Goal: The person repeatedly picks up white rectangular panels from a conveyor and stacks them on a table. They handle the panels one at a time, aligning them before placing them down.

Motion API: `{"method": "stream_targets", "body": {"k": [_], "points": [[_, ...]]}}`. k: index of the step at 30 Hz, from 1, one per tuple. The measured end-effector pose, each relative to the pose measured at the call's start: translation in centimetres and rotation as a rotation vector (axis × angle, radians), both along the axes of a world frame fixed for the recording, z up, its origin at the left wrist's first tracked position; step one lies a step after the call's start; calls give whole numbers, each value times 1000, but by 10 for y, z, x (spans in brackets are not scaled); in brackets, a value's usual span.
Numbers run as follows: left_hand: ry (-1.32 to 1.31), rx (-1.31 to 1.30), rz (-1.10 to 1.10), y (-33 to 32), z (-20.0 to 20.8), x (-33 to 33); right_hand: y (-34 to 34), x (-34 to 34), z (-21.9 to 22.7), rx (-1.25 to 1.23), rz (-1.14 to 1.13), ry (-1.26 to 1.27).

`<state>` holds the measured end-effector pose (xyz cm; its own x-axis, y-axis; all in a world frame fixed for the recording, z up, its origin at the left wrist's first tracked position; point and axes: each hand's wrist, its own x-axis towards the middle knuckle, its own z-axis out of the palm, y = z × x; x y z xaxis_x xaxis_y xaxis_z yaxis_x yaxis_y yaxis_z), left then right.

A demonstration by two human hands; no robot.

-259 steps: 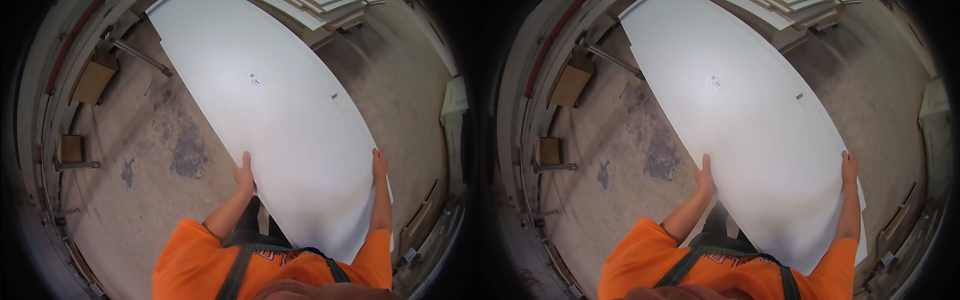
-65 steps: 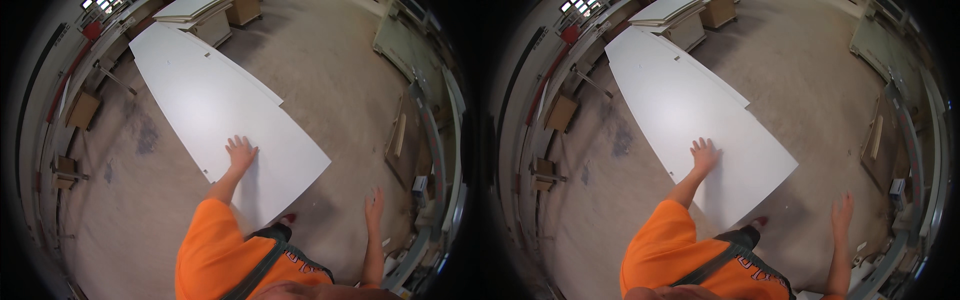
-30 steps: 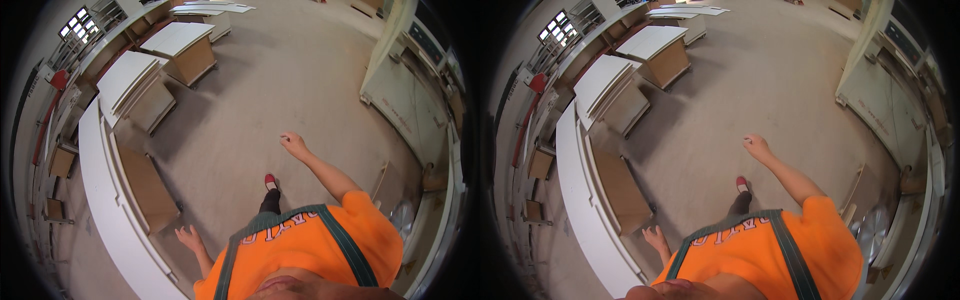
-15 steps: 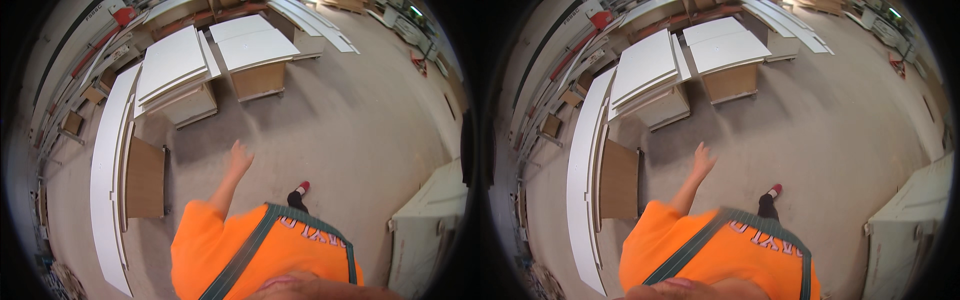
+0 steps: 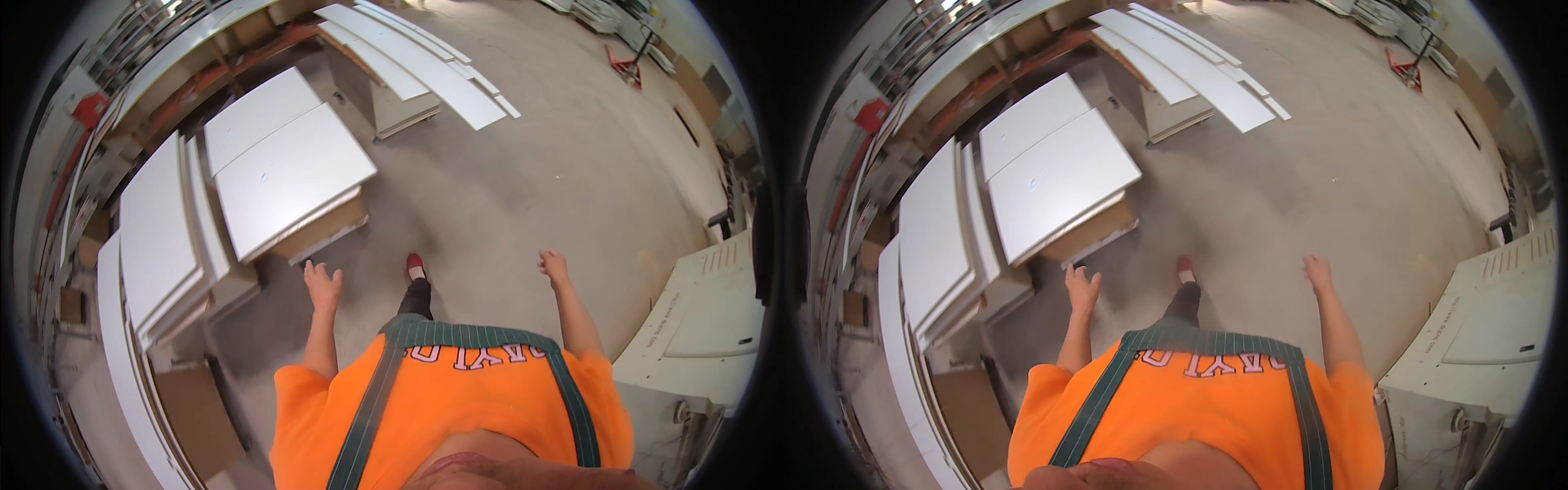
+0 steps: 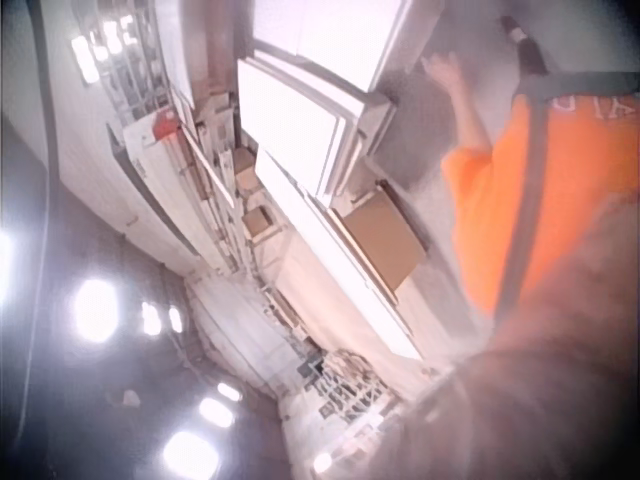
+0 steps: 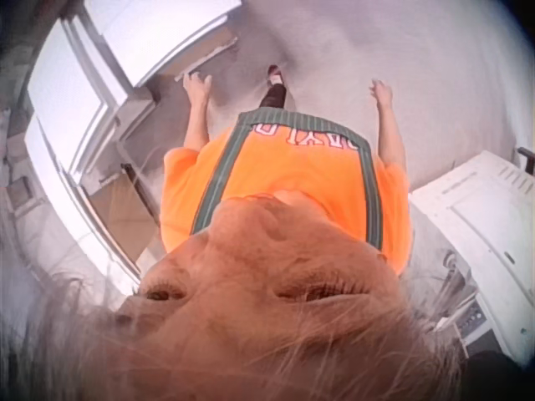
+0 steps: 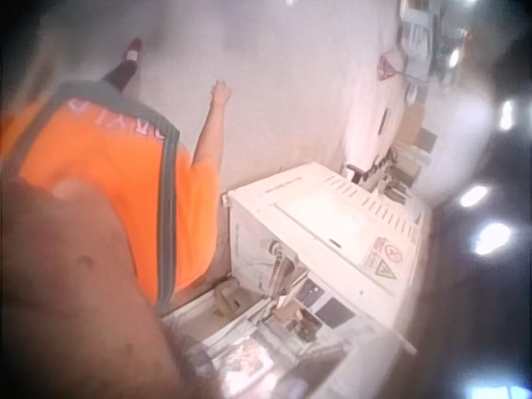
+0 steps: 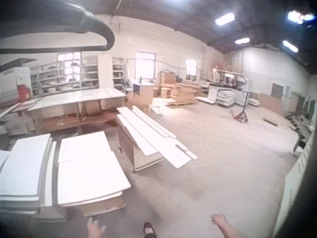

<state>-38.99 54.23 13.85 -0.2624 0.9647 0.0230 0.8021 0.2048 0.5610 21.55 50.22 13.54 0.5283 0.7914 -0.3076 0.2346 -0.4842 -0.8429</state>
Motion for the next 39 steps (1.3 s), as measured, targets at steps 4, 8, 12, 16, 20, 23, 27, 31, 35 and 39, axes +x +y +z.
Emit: {"method": "stream_targets", "body": {"k": [4, 8, 12, 16, 20, 23, 27, 31, 35, 39], "points": [[5, 0, 35, 169, -12, 10, 125, -1, 2, -166, -40, 140], [24, -69, 54, 274, -14, 22, 188, 9, -4, -394, 563, -322], [53, -118, 124, 370, -25, 18, 253, 43, -20, -505, 1026, -740], [65, -143, 268, 445, -43, 3, 375, 75, -37, -567, 999, -619], [109, -281, 440, 502, -39, -9, 556, 61, -16, -229, 1074, -740], [123, -408, 516, 531, -29, -13, 690, 23, 23, -227, 263, 161], [241, -429, 550, 598, -26, -41, 835, -23, 61, -129, 459, -104], [314, -356, 592, 696, -41, -88, 953, -61, 50, -63, 524, -261], [229, -496, 677, 830, -58, -146, 1015, -106, 15, -141, 584, -442], [255, -528, 667, 902, -54, -182, 1033, -156, -13, -222, 780, -525]]}}
